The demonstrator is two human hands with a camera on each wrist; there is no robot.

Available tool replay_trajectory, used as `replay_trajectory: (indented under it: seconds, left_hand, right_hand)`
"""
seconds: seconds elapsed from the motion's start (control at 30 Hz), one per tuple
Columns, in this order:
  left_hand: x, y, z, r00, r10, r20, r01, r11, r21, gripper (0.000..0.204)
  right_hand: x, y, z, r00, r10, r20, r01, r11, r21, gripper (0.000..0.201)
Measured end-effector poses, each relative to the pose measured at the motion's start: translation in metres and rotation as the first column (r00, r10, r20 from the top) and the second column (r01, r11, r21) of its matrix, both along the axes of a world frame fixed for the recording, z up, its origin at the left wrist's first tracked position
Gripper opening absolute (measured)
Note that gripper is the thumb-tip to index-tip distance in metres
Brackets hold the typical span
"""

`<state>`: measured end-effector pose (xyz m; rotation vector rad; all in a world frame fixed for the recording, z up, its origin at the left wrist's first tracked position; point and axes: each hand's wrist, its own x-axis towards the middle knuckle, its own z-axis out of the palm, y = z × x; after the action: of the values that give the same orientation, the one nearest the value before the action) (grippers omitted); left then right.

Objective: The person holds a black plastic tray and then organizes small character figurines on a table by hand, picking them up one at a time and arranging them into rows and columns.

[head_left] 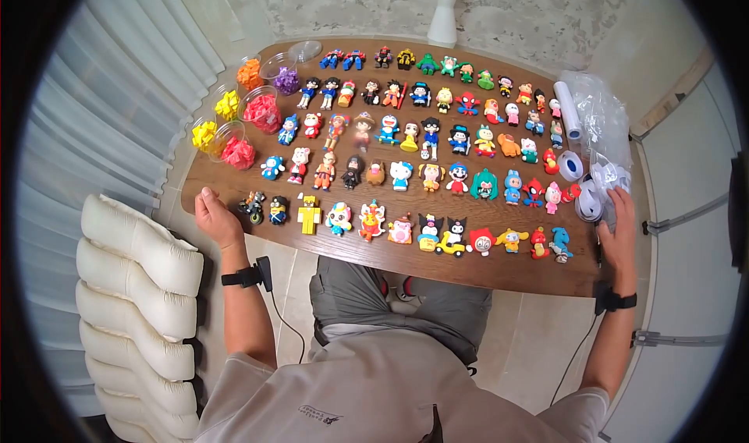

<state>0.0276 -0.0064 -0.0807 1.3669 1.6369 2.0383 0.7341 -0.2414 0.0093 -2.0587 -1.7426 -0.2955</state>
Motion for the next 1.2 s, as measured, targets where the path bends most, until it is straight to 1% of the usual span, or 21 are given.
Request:
replay_trajectory:
  seconds: [0.07,0.1,0.13,0.17,0.23,0.27,0.33,0.37,0.4,0.5,0.6,0.7,0.87,0.97,1.07,1.2]
  left_hand:
    - [0.002,0.0,0.002,1.0,0.008,-0.001,-0.008,1.0,0.003,0.036]
    - [0.003,0.0,0.003,1.0,0.019,-0.007,-0.019,1.0,0.012,0.036]
    - [0.004,0.0,0.003,0.999,0.03,-0.013,-0.03,0.999,0.019,0.036]
    - [0.003,0.001,0.002,0.999,0.032,-0.013,-0.032,0.999,0.018,0.036]
    - [0.001,0.001,0.001,0.999,0.032,-0.021,-0.032,0.999,0.014,0.036]
    - [0.002,0.001,0.0,0.999,0.031,-0.02,-0.031,0.999,0.015,0.036]
    - [0.003,0.001,0.001,0.999,0.03,-0.022,-0.03,0.999,0.019,0.036]
    - [0.0,0.001,0.0,1.0,0.024,-0.02,-0.024,1.0,0.02,0.036]
    - [-0.001,0.002,-0.003,1.0,0.018,-0.017,-0.018,1.0,0.021,0.036]
    - [0.0,0.002,0.0,0.999,0.03,-0.02,-0.029,0.999,0.022,0.036]
    - [0.002,0.001,0.0,1.0,0.02,-0.01,-0.02,1.0,0.005,0.036]
    - [-0.001,0.003,-0.005,0.999,0.042,-0.031,-0.042,0.999,0.0,0.036]
    - [-0.002,0.002,-0.005,0.996,0.069,-0.051,-0.07,0.998,-0.006,0.035]
    - [-0.002,0.004,-0.006,0.996,0.068,-0.052,-0.066,0.997,0.037,0.034]
    - [0.0,0.001,-0.003,0.999,0.036,0.007,-0.036,0.999,0.021,0.035]
    - [0.004,-0.002,0.002,0.999,0.032,0.02,-0.032,0.999,-0.004,0.035]
  right_hand:
    - [0.012,-0.014,-0.014,0.999,-0.028,-0.019,0.031,0.984,0.174,0.046]
    - [0.014,-0.021,-0.023,0.984,-0.08,-0.16,0.119,0.961,0.249,0.038]
    - [0.015,-0.03,-0.034,0.946,-0.118,-0.302,0.214,0.928,0.306,0.031]
    - [0.015,-0.037,-0.043,0.886,-0.14,-0.442,0.313,0.884,0.349,0.025]
    - [0.018,-0.052,-0.063,0.849,-0.128,-0.512,0.383,0.817,0.43,0.018]
    - [0.021,-0.059,-0.071,0.828,-0.12,-0.547,0.421,0.777,0.467,0.018]
    - [0.031,-0.077,-0.089,0.729,-0.079,-0.68,0.503,0.736,0.454,0.017]
    - [0.027,-0.078,-0.09,0.671,-0.056,-0.739,0.544,0.715,0.439,0.017]
    - [0.022,-0.079,-0.092,0.618,-0.028,-0.785,0.594,0.671,0.444,0.017]
    - [0.013,-0.081,-0.095,0.47,0.016,-0.883,0.706,0.594,0.386,0.021]
    - [0.01,-0.08,-0.092,0.452,0.028,-0.892,0.715,0.586,0.381,0.024]
    - [0.013,-0.082,-0.096,0.482,0.021,-0.876,0.689,0.609,0.394,0.026]
    - [0.011,-0.08,-0.097,0.519,-0.021,-0.855,0.687,0.606,0.402,0.028]
    - [0.009,-0.08,-0.098,0.525,-0.058,-0.849,0.716,0.57,0.404,0.03]
    - [0.013,-0.082,-0.101,0.581,-0.106,-0.807,0.692,0.586,0.421,0.031]
    - [-0.002,-0.074,-0.093,0.568,-0.114,-0.815,0.72,0.547,0.426,0.033]
